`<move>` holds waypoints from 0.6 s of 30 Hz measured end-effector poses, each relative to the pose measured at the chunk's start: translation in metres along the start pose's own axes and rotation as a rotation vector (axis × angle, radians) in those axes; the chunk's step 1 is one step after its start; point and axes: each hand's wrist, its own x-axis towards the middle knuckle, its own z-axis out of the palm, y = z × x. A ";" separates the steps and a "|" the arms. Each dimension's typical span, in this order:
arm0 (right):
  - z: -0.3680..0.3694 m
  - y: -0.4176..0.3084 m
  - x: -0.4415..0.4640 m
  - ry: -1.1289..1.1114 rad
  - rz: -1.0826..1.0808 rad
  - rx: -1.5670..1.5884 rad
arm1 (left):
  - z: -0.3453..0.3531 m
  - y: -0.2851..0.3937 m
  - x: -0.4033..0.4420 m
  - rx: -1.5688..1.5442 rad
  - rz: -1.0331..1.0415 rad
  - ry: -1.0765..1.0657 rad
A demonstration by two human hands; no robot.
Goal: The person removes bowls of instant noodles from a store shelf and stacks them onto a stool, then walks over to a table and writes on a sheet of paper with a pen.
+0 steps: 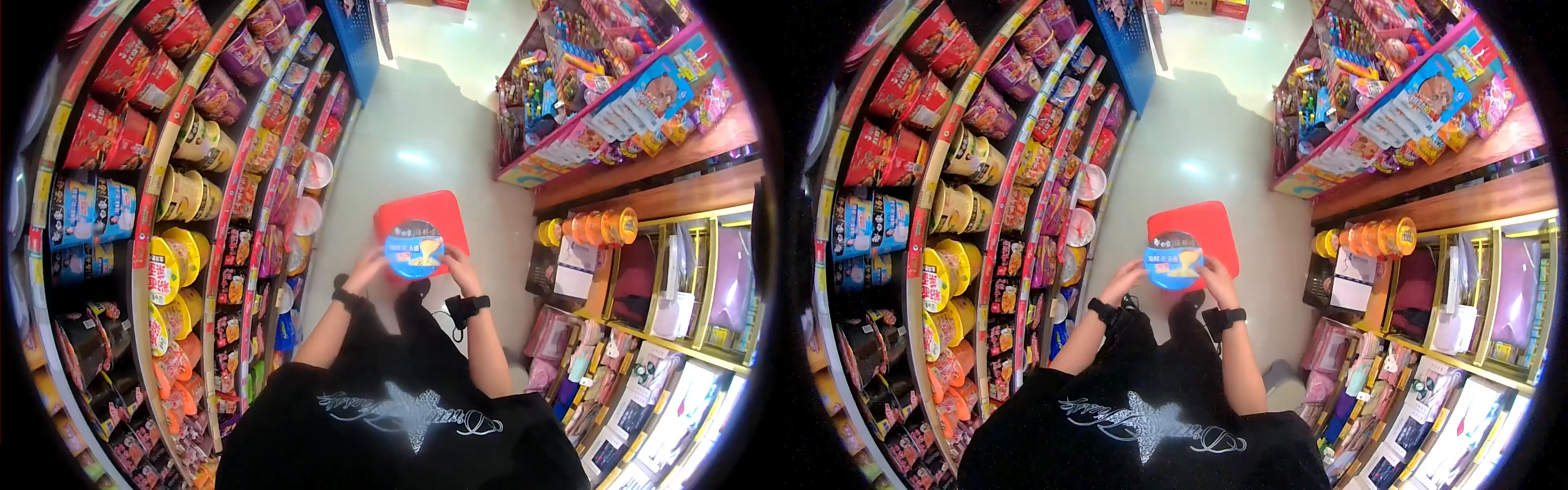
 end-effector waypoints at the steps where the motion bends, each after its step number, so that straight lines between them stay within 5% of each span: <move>1: 0.000 0.010 0.001 -0.012 0.041 -0.006 | 0.000 -0.010 0.007 0.035 -0.048 -0.032; 7: 0.008 0.068 0.015 -0.064 0.275 0.152 | 0.013 -0.049 0.025 -0.065 -0.239 -0.066; 18: 0.009 0.092 0.026 -0.132 0.325 0.100 | 0.007 -0.054 0.028 -0.293 -0.267 -0.101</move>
